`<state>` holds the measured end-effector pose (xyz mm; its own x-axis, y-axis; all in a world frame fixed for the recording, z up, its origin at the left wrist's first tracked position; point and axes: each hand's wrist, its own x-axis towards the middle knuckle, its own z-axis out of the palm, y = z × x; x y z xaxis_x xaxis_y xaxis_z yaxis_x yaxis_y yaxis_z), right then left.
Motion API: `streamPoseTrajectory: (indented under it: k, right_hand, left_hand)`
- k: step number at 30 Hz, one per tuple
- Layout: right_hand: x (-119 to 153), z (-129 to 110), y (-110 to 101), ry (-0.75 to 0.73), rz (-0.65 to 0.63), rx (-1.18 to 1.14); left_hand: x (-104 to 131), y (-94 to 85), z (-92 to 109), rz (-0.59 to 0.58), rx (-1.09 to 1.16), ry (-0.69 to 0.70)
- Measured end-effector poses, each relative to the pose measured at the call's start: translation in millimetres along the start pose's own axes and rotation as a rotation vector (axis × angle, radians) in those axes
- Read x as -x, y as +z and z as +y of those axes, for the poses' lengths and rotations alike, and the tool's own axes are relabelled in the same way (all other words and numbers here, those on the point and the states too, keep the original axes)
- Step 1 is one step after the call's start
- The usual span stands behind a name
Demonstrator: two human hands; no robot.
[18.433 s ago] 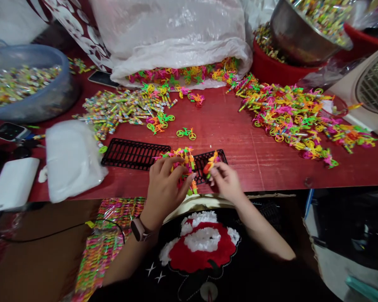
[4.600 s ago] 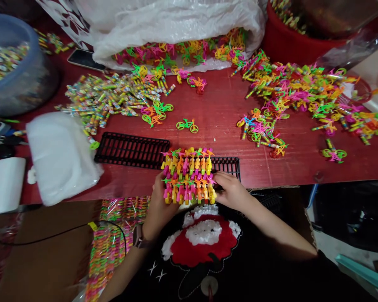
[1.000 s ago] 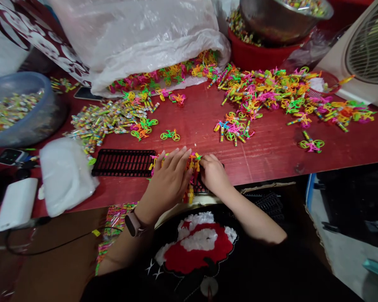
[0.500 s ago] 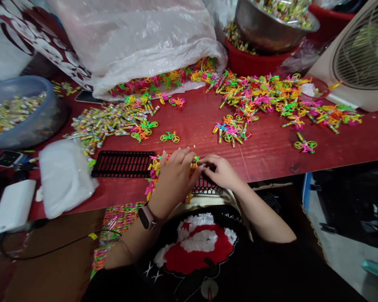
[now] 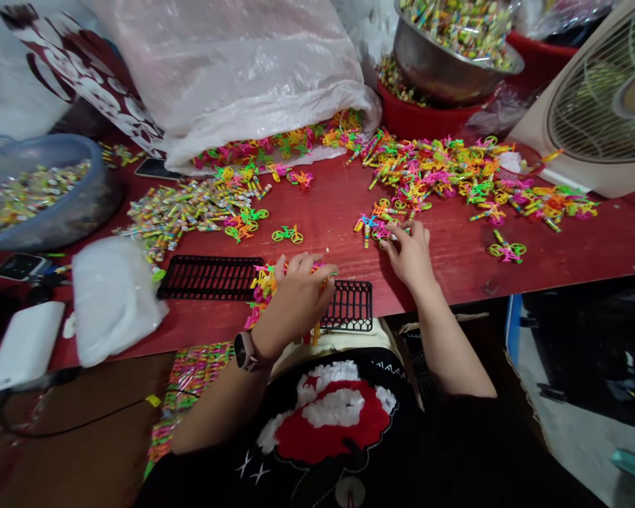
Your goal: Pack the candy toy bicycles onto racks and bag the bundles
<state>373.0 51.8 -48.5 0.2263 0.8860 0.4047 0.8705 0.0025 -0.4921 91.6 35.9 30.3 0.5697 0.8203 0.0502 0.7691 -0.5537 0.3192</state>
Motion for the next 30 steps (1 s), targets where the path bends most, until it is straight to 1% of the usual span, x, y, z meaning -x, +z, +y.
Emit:
streamPoseTrajectory:
  k: [3, 5, 7, 9, 14, 16, 17, 19, 21, 22, 24, 26, 27, 30]
  right_hand:
    - [17, -2, 0, 0.041, 0.025, -0.076]
    - [23, 0, -1, 0.120, 0.036, -0.119]
    - [24, 4, 0, 0.178, 0.027, -0.124]
    - [22, 7, 1, 0.186, 0.007, -0.100]
    - [23, 8, -3, 0.193, -0.032, -0.051]
    - [27, 6, -5, 0.222, -0.024, -0.101]
    - [29, 3, -6, 0.250, -0.008, -0.166]
    - [37, -8, -7, 0.306, 0.012, -0.367]
    - [48, -25, -5, 0.331, -0.025, -0.587]
    - [55, -36, -4, 0.327, -0.079, -0.677]
    - [71, -59, 1, 0.292, -0.227, -0.797]
    - [87, -80, 9, 0.205, -0.357, -0.837]
    - [94, -89, 14, 0.141, -0.399, -0.827]
    - [105, -103, 27, -0.030, -0.425, -0.708]
  left_hand:
    - [0, -2.9, -3, -0.019, 0.037, 0.019]
    - [-1, -4.9, -6, -0.010, 0.074, 0.029]
    - [-2, -6.3, -10, 0.005, 0.096, 0.042]
    - [-6, -7.2, -15, 0.010, 0.081, 0.081]
    - [-18, -8.4, -29, -0.028, 0.018, 0.256]
    - [-22, -8.5, -33, -0.024, -0.012, 0.277]
    - [-24, -8.4, -35, -0.020, -0.029, 0.275]
    - [-27, -8.1, -37, -0.019, -0.049, 0.260]
    - [-26, -8.9, -38, -0.018, -0.042, 0.233]
    - [-25, -10.1, -37, -0.008, -0.037, 0.213]
    - [-19, -14.0, -33, 0.035, -0.038, 0.175]
    - [-10, -18.9, -28, 0.057, -0.054, 0.176]
    - [-5, -21.1, -25, 0.042, -0.062, 0.194]
    - [5, -23.7, -23, -0.032, -0.072, 0.227]
